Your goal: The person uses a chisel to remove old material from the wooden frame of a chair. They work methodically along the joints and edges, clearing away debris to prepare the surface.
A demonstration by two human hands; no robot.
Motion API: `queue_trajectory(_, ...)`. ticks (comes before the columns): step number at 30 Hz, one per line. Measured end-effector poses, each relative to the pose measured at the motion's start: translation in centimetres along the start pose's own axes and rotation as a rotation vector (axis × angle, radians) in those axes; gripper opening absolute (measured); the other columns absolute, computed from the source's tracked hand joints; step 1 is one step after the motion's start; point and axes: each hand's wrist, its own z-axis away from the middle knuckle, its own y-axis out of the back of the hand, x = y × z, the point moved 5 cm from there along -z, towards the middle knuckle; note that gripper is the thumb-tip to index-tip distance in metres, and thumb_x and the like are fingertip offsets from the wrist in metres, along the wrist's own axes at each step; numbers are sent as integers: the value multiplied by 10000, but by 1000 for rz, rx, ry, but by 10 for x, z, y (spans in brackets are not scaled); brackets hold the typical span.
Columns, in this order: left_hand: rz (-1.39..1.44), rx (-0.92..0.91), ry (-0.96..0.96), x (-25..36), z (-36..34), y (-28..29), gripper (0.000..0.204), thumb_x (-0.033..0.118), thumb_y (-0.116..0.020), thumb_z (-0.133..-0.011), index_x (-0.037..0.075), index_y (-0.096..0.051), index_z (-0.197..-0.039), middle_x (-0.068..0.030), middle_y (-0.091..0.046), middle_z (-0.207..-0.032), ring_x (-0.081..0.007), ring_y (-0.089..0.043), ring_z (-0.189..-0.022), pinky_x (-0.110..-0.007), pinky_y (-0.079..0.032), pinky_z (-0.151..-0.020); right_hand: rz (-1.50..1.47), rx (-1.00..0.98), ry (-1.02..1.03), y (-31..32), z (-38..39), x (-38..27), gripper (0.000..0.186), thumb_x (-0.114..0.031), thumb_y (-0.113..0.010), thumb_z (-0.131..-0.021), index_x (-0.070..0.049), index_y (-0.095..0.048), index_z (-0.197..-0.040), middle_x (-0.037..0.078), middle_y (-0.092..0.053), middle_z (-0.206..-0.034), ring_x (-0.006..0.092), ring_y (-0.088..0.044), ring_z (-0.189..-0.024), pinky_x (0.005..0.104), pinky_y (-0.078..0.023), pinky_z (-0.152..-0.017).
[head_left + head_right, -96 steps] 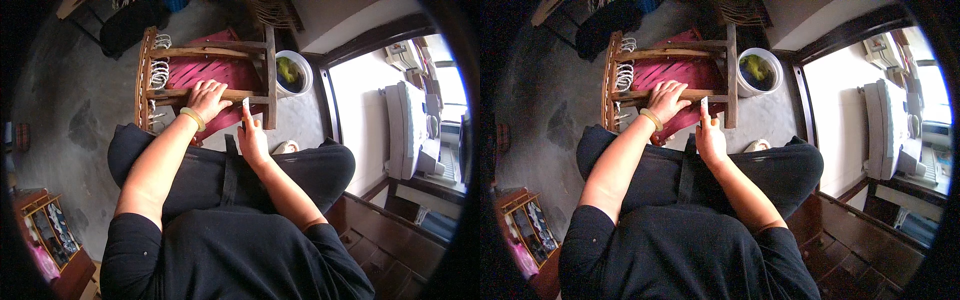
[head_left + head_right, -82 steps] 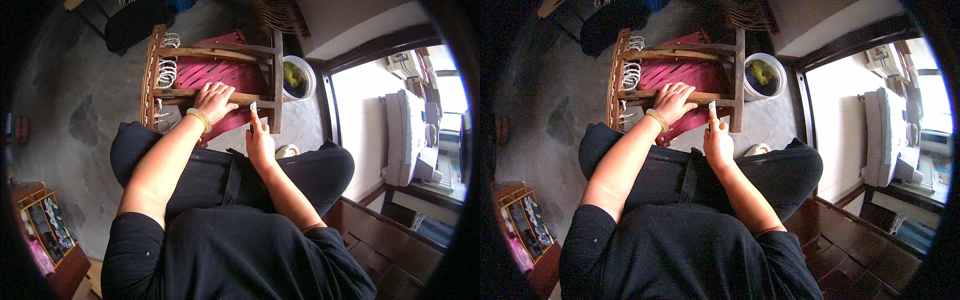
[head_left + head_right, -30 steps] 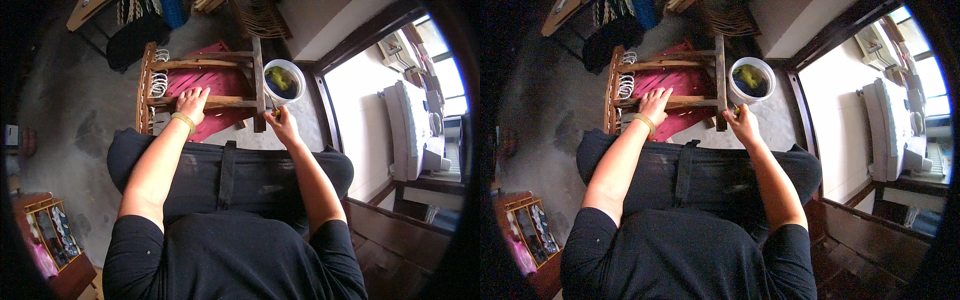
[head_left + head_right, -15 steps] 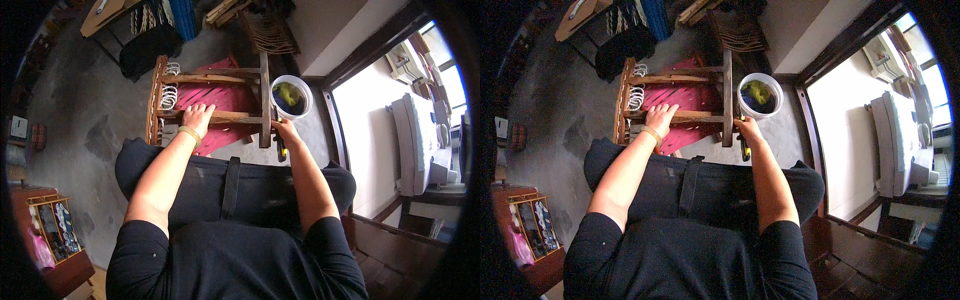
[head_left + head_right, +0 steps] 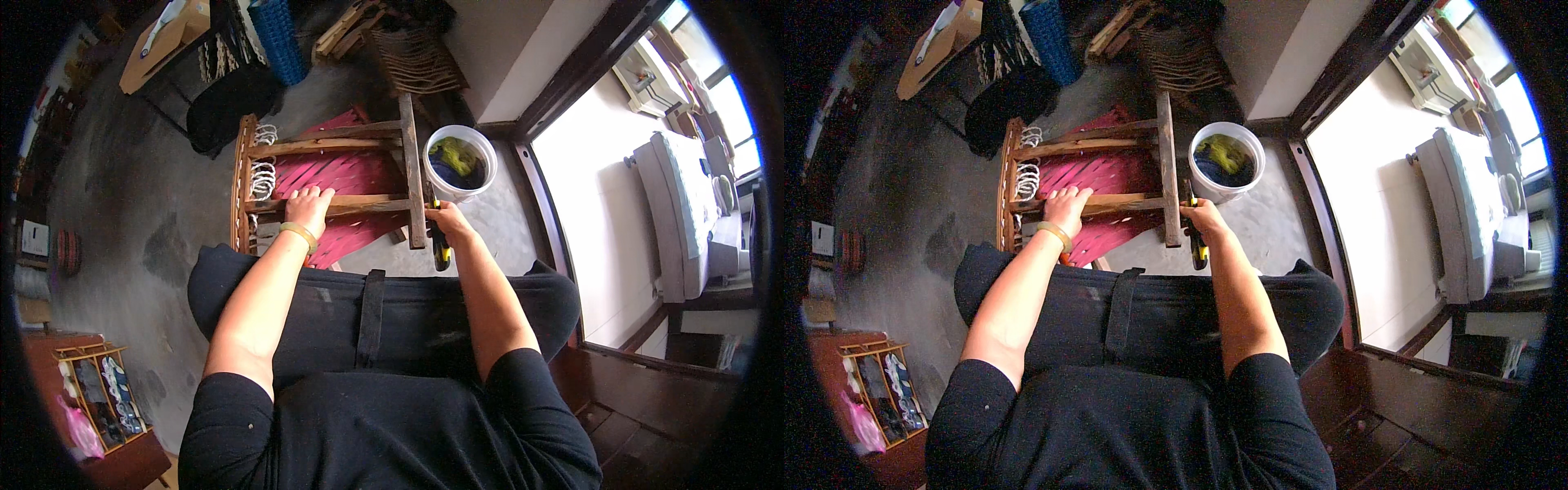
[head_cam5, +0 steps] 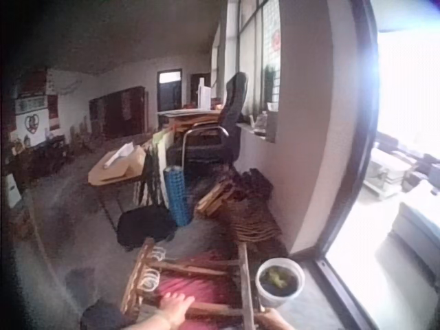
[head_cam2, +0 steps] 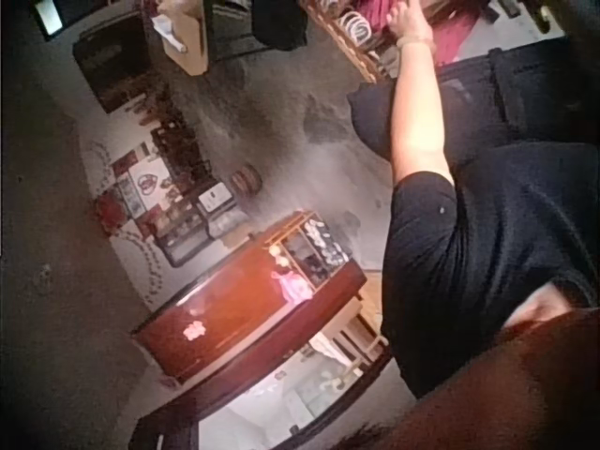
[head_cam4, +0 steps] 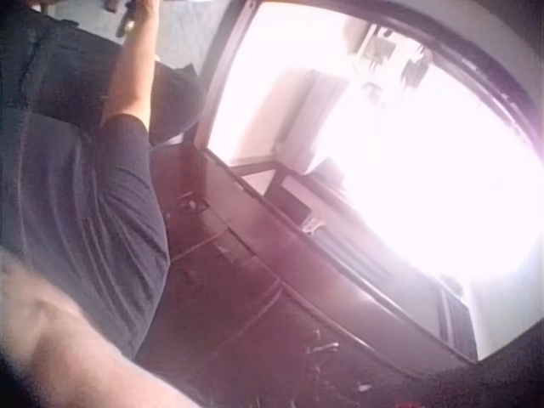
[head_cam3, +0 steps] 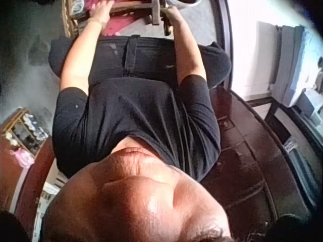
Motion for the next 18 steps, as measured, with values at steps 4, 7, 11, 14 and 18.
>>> queue_trajectory(4, -16, 17, -57, 0, 6, 2, 406, 22, -552, -739, 150, -573, -1124, -94, -598, -995, -279, -559, -1023, -418, -409, -877, -19, 55, 58, -2, 13, 14, 107, -118, -655, -832, -30, -639, -892, 52, -625, -727, 147, -554, -555, 313, -459, -458)
queue_trajectory(7, -21, 60, -135, 5, 20, 8, 422, 3, -562, -711, 138, -579, -1112, -83, -592, -943, -269, -565, -977, -406, -410, -857, -53, 14, 39, -11, 48, 31, 109, -113, -648, -839, -10, -638, -875, 57, -627, -715, 148, -557, -554, 307, -462, -467)
queue_trajectory(11, 2, 138, -277, 10, 39, 15, 321, 49, -533, -748, 145, -591, -1049, -65, -589, -883, -251, -575, -906, -389, -417, -824, -24, 51, -41, -21, 94, 47, 137, -116, -630, -850, 15, -635, -891, 77, -642, -730, 159, -563, -548, 292, -460, -491)
queue_trajectory(14, 11, 135, -370, 11, 51, 8, 394, 27, -558, -701, 145, -589, -1076, -51, -584, -891, -240, -564, -906, -377, -405, -837, -55, 117, -89, -36, 121, 79, 161, -139, -623, -858, 16, -635, -903, 82, -654, -749, 160, -571, -555, 293, -456, -498)
queue_trajectory(18, 44, 179, -475, -3, 61, 17, 374, 13, -552, -709, 148, -609, -1054, -46, -583, -910, -234, -555, -947, -384, -389, -910, -118, 171, -153, -84, 162, 98, 167, -131, -642, -832, -14, -628, -951, 80, -664, -779, 172, -588, -573, 301, -474, -500)
